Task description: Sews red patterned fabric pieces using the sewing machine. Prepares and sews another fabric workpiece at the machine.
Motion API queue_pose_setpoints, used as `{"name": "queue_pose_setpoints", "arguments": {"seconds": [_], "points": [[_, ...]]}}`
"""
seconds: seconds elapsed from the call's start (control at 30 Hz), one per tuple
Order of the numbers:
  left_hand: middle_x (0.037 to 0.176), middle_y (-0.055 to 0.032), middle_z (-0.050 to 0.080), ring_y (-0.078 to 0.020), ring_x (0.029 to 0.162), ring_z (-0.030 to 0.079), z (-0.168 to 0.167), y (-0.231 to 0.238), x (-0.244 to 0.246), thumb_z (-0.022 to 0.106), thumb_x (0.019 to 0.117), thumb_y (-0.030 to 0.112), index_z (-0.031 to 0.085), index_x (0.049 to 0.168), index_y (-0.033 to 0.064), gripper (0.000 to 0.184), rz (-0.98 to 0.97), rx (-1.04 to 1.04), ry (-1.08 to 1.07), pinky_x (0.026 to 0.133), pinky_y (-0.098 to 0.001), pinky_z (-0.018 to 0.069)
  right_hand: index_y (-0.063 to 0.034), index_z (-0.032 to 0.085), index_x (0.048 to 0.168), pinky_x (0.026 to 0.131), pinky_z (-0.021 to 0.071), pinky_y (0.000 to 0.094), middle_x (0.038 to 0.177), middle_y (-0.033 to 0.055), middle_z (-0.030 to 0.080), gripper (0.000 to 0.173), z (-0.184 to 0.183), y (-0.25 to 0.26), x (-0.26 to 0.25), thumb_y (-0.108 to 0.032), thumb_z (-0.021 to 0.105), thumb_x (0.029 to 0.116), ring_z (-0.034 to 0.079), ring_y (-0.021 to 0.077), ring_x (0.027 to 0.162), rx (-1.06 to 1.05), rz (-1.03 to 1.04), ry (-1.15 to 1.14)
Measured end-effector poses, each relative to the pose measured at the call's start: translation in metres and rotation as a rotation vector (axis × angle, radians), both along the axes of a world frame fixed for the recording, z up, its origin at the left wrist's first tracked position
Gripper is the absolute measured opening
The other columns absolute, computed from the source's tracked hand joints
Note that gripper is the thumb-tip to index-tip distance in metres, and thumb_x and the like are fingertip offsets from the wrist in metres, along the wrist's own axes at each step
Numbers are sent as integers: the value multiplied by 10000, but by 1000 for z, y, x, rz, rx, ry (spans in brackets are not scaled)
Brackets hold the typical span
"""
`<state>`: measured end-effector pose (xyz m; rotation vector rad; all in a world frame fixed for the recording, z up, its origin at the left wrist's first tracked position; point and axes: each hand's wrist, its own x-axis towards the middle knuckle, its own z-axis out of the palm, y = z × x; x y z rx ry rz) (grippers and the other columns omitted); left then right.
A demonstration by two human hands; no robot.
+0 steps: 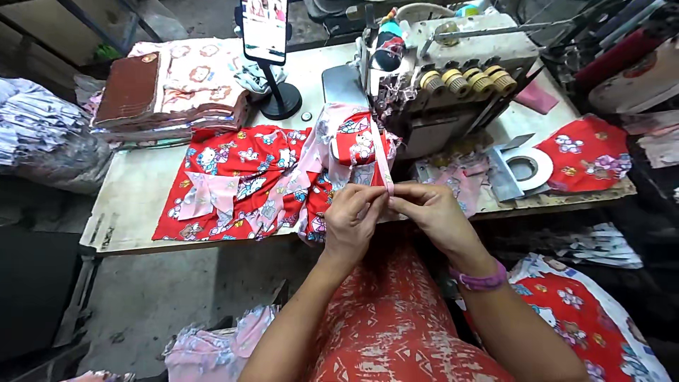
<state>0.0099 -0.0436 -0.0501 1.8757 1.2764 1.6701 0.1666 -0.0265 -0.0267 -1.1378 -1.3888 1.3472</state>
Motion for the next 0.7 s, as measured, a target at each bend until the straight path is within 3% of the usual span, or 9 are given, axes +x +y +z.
{"name": "queue_pose_setpoints", "arguments": {"seconds": [0.13, 0.3, 0.37, 0.47, 0.53, 0.6, 0.67, 0.7], "points": [[873, -103, 716, -167, 869, 674, -5, 1, 1, 755, 873, 32, 782, 950, 11, 85, 81, 163, 211, 891, -306, 530, -15, 770, 1047, 758, 581, 175, 933, 1, 756, 167, 1, -1, 1, 18, 696, 901, 690, 8, 807, -3, 19, -43], [830, -117, 690, -199, 810, 653, -4, 2, 1, 739, 887, 35, 777, 960, 4, 88, 149, 259, 381, 871, -321, 518, -33, 776, 1063, 743, 570, 167, 962, -8, 732, 172, 1, 1, 4, -7, 652, 946, 671, 7, 828, 76, 56, -71], [846, -139, 700, -219, 800, 660, -4, 3, 1, 717, 903, 21, 769, 993, -18, 111, 156, 291, 456, 866, -326, 528, -26, 761, 1079, 751, 567, 184, 962, -19, 730, 214, -1, 2, 4, -22, 572, 979, 666, 10, 818, 43, 80, 53], [907, -162, 726, -233, 841, 695, -12, 8, 3, 712, 905, 14, 762, 1027, -26, 138, 146, 304, 492, 884, -330, 545, -79, 762, 1025, 775, 573, 231, 972, -24, 729, 252, -8, 10, -1, -177, 530, 1017, 671, 38, 831, -92, 115, 298], [955, -172, 757, -222, 907, 732, -17, 12, 5, 723, 879, -14, 771, 991, -41, 125, 81, 229, 326, 911, -305, 562, -58, 765, 1026, 755, 577, 225, 1006, -1, 720, 170, -9, 16, -6, -115, 609, 992, 666, 48, 819, -133, 62, 346], [999, -133, 773, -135, 961, 743, -10, 10, 0, 703, 887, -46, 767, 995, -73, 128, -88, -16, -48, 910, -254, 582, -44, 763, 1044, 736, 580, 214, 998, 9, 732, 151, -5, 21, -7, -49, 631, 971, 670, 46, 790, -88, 24, 353], [899, 7, 756, -18, 778, 692, 3, 12, -7, 670, 948, 20, 767, 977, -3, 104, -155, -250, -366, 742, -203, 589, -61, 749, 1056, 718, 560, 185, 944, -16, 736, 152, 1, 25, -4, -58, 608, 999, 649, 21, 756, 18, 35, 309], [850, 53, 720, 8, 718, 646, 9, 15, -10, 651, 975, 62, 760, 971, 25, 116, -147, -319, -412, 686, -187, 563, -67, 736, 1047, 704, 553, 179, 906, -26, 725, 148, 4, 27, -3, -67, 592, 1009, 639, 18, 736, 68, 60, 272]]}}
